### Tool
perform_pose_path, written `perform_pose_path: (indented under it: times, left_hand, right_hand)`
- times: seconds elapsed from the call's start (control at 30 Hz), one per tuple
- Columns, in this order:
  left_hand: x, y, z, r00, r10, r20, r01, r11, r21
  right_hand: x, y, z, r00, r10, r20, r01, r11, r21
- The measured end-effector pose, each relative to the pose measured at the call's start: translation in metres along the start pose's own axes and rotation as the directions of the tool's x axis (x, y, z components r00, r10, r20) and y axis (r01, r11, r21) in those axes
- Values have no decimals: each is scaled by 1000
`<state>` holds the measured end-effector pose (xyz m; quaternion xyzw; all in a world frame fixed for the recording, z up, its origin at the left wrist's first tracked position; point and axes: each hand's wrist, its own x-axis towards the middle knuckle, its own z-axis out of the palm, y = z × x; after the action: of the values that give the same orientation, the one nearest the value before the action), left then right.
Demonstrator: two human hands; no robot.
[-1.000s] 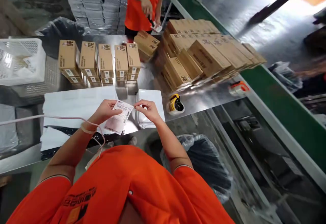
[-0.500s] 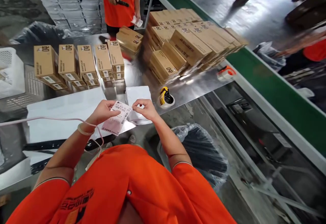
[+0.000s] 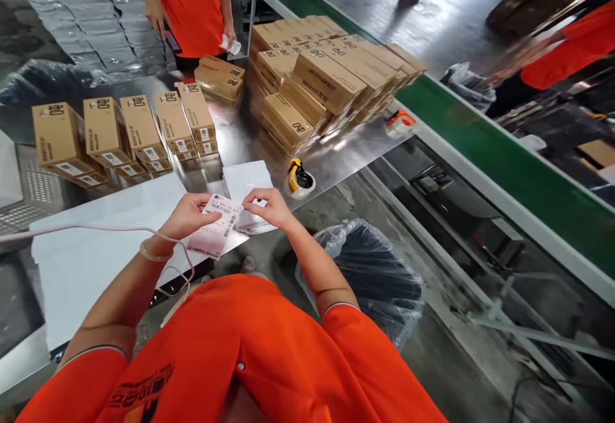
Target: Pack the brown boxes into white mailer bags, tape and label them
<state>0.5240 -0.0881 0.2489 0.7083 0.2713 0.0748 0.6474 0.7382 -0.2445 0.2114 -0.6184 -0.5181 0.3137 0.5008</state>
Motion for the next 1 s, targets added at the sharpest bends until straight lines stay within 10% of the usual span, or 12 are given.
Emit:
perform_pose_path:
  times: [0.27, 0.47, 0.57, 0.67, 1.0]
  left_hand:
    - [8, -22, 1, 963, 267, -25, -242, 907, 345]
    - [26, -46, 11, 584, 782, 218, -688, 335, 644]
    - [41, -46, 17, 361, 878, 313, -705, 37, 708]
    - [47, -38, 24, 250, 882, 398, -682, -131, 719]
    - [90, -54, 28, 176, 843, 508, -922, -40, 386]
  right_hand:
    - [-6, 0, 12, 981, 179, 70, -192, 906, 379]
    - [-19, 6, 28, 937, 309, 163, -343, 728, 594]
    - [-23, 10, 24, 926, 338, 170, -367, 693, 620]
    - [-32, 9, 17, 917, 377, 128, -369, 682, 632]
    - [-47, 6, 12, 809, 579, 100, -476, 546, 689]
